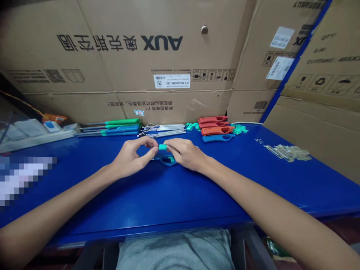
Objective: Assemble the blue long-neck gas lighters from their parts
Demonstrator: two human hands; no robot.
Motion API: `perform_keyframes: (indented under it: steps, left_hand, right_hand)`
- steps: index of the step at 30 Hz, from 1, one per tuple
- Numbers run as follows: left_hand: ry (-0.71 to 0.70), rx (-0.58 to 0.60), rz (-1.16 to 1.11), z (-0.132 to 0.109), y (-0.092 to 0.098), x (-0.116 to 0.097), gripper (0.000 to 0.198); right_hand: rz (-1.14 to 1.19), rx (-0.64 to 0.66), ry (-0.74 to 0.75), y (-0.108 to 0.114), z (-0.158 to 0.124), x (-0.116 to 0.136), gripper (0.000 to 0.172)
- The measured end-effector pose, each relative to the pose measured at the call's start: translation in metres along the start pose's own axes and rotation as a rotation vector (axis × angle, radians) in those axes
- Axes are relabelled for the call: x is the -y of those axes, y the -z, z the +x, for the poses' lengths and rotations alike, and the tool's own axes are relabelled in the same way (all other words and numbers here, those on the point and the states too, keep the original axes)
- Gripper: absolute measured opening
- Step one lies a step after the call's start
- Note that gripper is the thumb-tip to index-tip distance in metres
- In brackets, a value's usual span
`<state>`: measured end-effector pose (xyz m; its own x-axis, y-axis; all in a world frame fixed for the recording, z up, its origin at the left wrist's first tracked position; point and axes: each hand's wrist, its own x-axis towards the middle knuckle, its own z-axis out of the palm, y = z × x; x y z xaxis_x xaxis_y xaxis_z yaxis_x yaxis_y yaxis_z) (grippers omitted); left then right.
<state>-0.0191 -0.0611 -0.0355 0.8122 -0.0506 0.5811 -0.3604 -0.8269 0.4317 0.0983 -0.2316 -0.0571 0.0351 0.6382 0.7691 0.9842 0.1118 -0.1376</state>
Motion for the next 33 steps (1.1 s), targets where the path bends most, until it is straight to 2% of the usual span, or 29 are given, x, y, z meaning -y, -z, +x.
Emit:
perform_keyframes:
  steps: [11, 15, 21, 26, 30, 33]
  left_hand:
    - [0.13, 0.111, -0.135, 0.001, 0.001, -0.001, 0.019]
    - [0.096, 0.152, -0.065, 0.002, 0.003, -0.001, 0.015]
    - [0.084, 0.24, -0.027, 0.0, 0.004, 0.003, 0.015]
    - [0.01, 0.195, -0.055, 0.003, 0.011, 0.004, 0.023]
    - [0.015, 0.24, -0.088, 0.004, 0.016, 0.006, 0.027]
    - [0.014, 0.23, -0.064, 0.004, 0.016, 0.007, 0.029]
  right_hand:
    - [-0.019, 0.045, 0.061, 0.001, -0.001, 0.001, 0.021]
    - [-0.045, 0.094, 0.063, 0.0, -0.001, 0.001, 0.023]
    - [-0.052, 0.082, 0.083, 0.001, 0.0, 0.001, 0.022]
    - [-0.106, 0.105, 0.117, 0.0, 0.002, 0.003, 0.023]
    - [-0.133, 0.148, 0.115, -0.001, 0.003, 0.005, 0.025]
    - [-0.132, 0.154, 0.128, -0.001, 0.003, 0.006, 0.025]
